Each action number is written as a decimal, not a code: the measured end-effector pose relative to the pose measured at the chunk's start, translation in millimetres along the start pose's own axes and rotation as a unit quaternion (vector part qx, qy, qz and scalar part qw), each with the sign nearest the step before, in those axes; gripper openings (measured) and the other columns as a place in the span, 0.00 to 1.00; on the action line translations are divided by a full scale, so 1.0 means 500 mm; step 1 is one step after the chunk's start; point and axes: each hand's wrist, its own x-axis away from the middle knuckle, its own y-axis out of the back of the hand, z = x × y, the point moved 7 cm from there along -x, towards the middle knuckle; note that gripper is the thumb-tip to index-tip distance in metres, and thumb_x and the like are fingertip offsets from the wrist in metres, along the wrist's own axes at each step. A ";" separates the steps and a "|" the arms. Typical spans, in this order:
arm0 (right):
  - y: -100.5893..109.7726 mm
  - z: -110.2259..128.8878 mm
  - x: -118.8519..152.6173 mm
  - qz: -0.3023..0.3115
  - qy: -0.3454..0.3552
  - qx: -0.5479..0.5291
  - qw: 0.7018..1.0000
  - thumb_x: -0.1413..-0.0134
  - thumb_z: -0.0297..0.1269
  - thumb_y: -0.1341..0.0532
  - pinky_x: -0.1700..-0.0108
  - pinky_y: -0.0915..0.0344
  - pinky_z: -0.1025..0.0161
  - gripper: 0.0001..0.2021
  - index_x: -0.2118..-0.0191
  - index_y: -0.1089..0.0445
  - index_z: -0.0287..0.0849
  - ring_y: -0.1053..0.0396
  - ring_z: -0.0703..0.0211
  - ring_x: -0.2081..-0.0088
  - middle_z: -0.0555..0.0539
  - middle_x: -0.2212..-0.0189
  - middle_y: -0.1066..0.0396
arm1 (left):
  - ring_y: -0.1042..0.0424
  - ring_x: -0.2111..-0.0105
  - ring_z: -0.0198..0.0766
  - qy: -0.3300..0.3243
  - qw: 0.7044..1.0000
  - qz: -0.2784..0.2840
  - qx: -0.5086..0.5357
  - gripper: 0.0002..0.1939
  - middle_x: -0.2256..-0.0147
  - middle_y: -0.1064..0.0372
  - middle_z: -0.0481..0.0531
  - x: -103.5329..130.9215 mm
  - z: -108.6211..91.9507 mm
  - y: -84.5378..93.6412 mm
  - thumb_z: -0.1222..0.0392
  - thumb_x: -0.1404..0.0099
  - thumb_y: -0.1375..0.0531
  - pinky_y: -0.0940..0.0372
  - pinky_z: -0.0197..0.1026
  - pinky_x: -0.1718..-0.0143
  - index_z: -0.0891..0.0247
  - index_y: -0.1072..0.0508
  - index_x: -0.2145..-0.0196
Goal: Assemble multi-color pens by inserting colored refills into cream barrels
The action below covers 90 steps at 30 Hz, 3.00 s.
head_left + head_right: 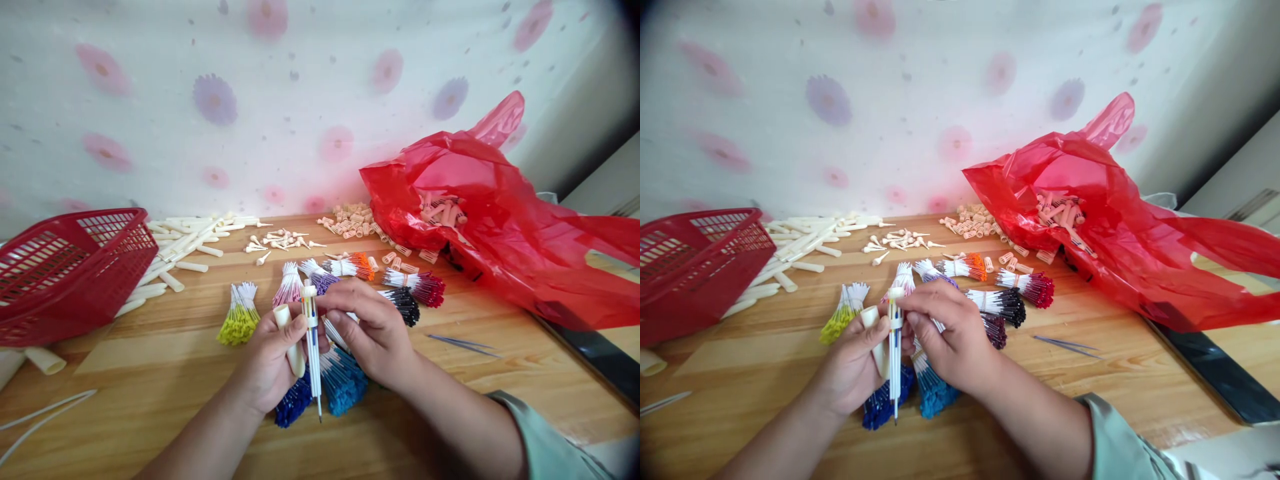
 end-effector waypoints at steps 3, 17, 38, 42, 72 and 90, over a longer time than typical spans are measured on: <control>0.007 -0.001 -0.007 -0.002 -0.002 0.026 1.000 0.43 0.24 0.44 0.59 0.32 0.58 0.14 0.55 0.29 0.44 0.31 0.58 0.60 0.45 0.65 0.29 | 0.26 0.75 0.34 0.007 1.000 0.013 -0.001 0.10 0.75 0.25 0.50 0.000 0.003 -0.001 0.64 0.51 0.29 0.29 0.34 0.72 0.64 0.25 0.70; -0.033 -0.055 -0.004 0.059 -0.225 -0.303 0.924 0.43 0.38 0.43 0.79 0.31 0.65 0.05 0.62 0.36 0.43 0.33 0.67 0.79 0.51 0.67 0.36 | 0.27 0.76 0.33 0.004 0.996 0.052 -0.066 0.12 0.76 0.27 0.51 0.004 0.013 -0.008 0.61 0.49 0.30 0.31 0.33 0.73 0.67 0.25 0.67; -0.010 -0.082 -0.002 -0.005 -0.222 -0.190 0.956 0.49 0.43 0.34 0.70 0.33 0.65 0.12 0.63 0.31 0.42 0.33 0.66 0.75 0.52 0.73 0.32 | 0.26 0.77 0.34 0.044 0.995 0.045 -0.074 0.13 0.74 0.25 0.54 0.009 0.026 -0.011 0.56 0.46 0.31 0.28 0.35 0.73 0.69 0.24 0.67; -0.015 -0.090 0.003 -0.001 -0.235 -0.221 0.947 0.49 0.42 0.34 0.70 0.32 0.65 0.13 0.60 0.31 0.42 0.32 0.65 0.75 0.52 0.73 0.32 | 0.28 0.80 0.31 0.037 0.995 0.040 -0.087 0.12 0.77 0.27 0.50 0.007 0.022 -0.008 0.57 0.46 0.32 0.31 0.32 0.76 0.68 0.26 0.68; -0.018 -0.112 0.005 -0.020 -0.239 -0.297 0.924 0.59 0.34 0.28 0.70 0.36 0.68 0.14 0.67 0.32 0.43 0.34 0.68 0.73 0.54 0.74 0.33 | 0.30 0.84 0.29 0.033 0.992 0.008 -0.121 0.13 0.77 0.26 0.50 0.009 0.015 -0.007 0.54 0.44 0.34 0.36 0.27 0.84 0.67 0.29 0.68; 0.013 -0.127 0.002 -0.030 -0.247 -0.276 0.929 0.50 0.41 0.34 0.71 0.39 0.68 0.10 0.73 0.32 0.40 0.37 0.67 0.75 0.53 0.78 0.32 | 0.38 0.88 0.24 0.068 0.978 0.017 -0.198 0.19 0.82 0.33 0.44 0.014 0.016 -0.005 0.50 0.50 0.31 0.46 0.25 0.87 0.68 0.29 0.70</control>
